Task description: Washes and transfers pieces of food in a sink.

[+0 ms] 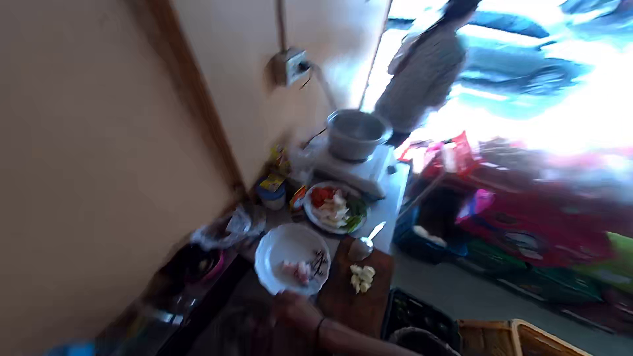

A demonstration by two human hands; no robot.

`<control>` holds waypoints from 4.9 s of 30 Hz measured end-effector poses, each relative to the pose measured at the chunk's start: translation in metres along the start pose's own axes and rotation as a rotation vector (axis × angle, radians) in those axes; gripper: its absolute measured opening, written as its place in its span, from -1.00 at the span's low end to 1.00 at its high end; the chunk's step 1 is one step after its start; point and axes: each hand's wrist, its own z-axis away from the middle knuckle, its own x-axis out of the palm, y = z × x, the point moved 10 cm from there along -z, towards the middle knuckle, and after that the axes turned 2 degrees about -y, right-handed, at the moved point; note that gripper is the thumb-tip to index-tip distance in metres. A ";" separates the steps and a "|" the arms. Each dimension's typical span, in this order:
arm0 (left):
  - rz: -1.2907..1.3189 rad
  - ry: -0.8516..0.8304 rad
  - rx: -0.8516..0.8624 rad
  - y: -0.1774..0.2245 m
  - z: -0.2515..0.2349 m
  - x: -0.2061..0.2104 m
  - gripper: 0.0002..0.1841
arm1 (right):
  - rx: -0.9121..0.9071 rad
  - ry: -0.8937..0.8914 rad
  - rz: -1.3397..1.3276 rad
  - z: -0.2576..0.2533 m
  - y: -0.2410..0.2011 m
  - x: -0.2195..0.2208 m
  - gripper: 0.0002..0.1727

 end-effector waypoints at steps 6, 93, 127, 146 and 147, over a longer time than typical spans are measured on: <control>0.004 -0.201 -0.179 0.016 -0.018 -0.018 -0.62 | 0.298 0.215 0.075 0.012 0.096 -0.045 -0.46; 1.109 0.014 -0.667 0.034 0.063 -0.069 -0.63 | 0.418 -0.531 -0.917 -0.013 0.034 0.169 -0.48; 0.117 0.247 0.206 0.084 -0.147 -0.171 -0.73 | 0.044 -0.324 -0.230 -0.012 -0.019 0.054 -0.65; 0.254 0.211 -0.340 -0.069 0.001 0.038 0.19 | 0.497 -0.217 -0.822 -0.101 0.095 0.258 -0.54; 0.266 0.214 -0.338 -0.074 0.001 0.041 0.14 | 0.503 -0.192 -0.876 -0.098 0.089 0.258 -0.53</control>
